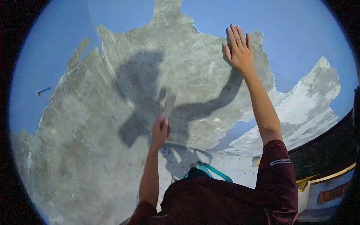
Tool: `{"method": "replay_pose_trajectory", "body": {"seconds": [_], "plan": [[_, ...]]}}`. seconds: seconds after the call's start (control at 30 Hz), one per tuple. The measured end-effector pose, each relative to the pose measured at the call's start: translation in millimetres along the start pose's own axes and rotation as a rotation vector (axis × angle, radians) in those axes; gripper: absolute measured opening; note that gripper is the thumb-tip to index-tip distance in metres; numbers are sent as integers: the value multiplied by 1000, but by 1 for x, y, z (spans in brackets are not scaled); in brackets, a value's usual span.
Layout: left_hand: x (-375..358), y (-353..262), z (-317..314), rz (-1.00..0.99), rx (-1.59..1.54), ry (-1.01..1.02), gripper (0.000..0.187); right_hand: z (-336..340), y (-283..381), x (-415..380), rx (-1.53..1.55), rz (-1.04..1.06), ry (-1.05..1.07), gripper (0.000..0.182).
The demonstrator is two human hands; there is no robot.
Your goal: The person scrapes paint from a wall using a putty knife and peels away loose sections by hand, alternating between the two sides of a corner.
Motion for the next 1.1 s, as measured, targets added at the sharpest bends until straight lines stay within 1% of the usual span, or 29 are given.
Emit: {"method": "replay_pose_trajectory", "body": {"seconds": [0.03, 0.07, 0.1, 0.13, 0.17, 0.2, 0.23, 0.27, 0.33, 0.37, 0.43, 0.47, 0.5, 0.57, 0.6, 0.63, 0.7, 0.73, 0.77, 0.9, 0.97, 1.0, 1.03, 1.07, 1.1], "plan": [[35, -40, -6, -216, 44, 82, 25, 0, 2, -3, -25, -41, -5, 56], [67, -58, -7, -101, 60, 24, 23, 1, 11, -6, -21, -39, 1, 56], [93, -100, -6, -317, 179, -79, 19, 1, 22, -8, 64, -53, 16, 55], [117, -113, -10, -351, 183, -80, 20, 3, 31, -6, 147, -63, 25, 55], [133, -125, -13, -388, 187, -86, 22, 9, 49, -4, 294, -15, 92, 55], [141, -140, -16, -393, 185, -96, 22, 8, 66, -4, 294, 60, 98, 55], [144, -161, -18, -419, 266, -123, 23, 8, 83, -3, 294, 131, 103, 55], [146, -177, -19, -444, 349, -150, 25, 8, 91, -1, 299, 133, 94, 55], [157, -185, -19, -480, 371, -163, 25, 11, 113, 9, 301, 234, 76, 59], [162, -188, -20, -507, 385, -164, 26, 8, 117, 14, 302, 232, 64, 59], [165, -199, -21, -555, 395, -166, 26, -3, 127, 20, 301, 288, 64, 57], [165, -204, -22, -597, 401, -164, 26, -2, 130, 23, 256, 316, -15, 46], [165, -209, -22, -603, 407, -170, 26, -6, 128, 26, 257, 317, -26, 46], [168, -208, -16, -476, 330, -180, 27, -4, 129, 26, 239, 379, -153, 40], [168, -215, -14, -478, 332, -188, 27, 3, 127, 28, 257, 392, -270, 32], [169, -218, -14, -441, 381, -158, 28, -5, 128, 29, 263, 397, -276, 32], [175, -222, -8, -400, 431, -137, 30, -7, 123, 27, 313, 344, -400, 36], [179, -223, -7, -393, 465, -100, 30, -6, 122, 27, 318, 325, -442, 29], [183, -220, -10, -380, 496, -63, 30, -8, 123, 27, 327, 330, -443, 29], [188, -202, -12, -429, 504, -122, 29, -15, 115, 24, 378, 288, -481, 24], [176, -203, -20, -491, 355, -158, 28, -16, 119, 24, 396, 272, -500, 24], [175, -211, -16, -601, 494, -171, 26, -14, 117, 26, 418, 252, -481, 22], [178, -228, -12, -604, 483, -175, 26, -15, 112, 28, 433, 240, -463, 21], [185, -237, -10, -489, 500, -120, 26, -17, 110, 26, 429, 255, -461, 21], [188, -237, -9, -368, 522, -69, 26, -24, 107, 25, 475, 192, -436, 20]]}}
Point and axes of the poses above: each hand's wrist, its own x-axis towards the middle knuckle, its own z-axis out of the back of the hand, y = z × x, the point moved 10 cm from there along x, towards the middle knuckle
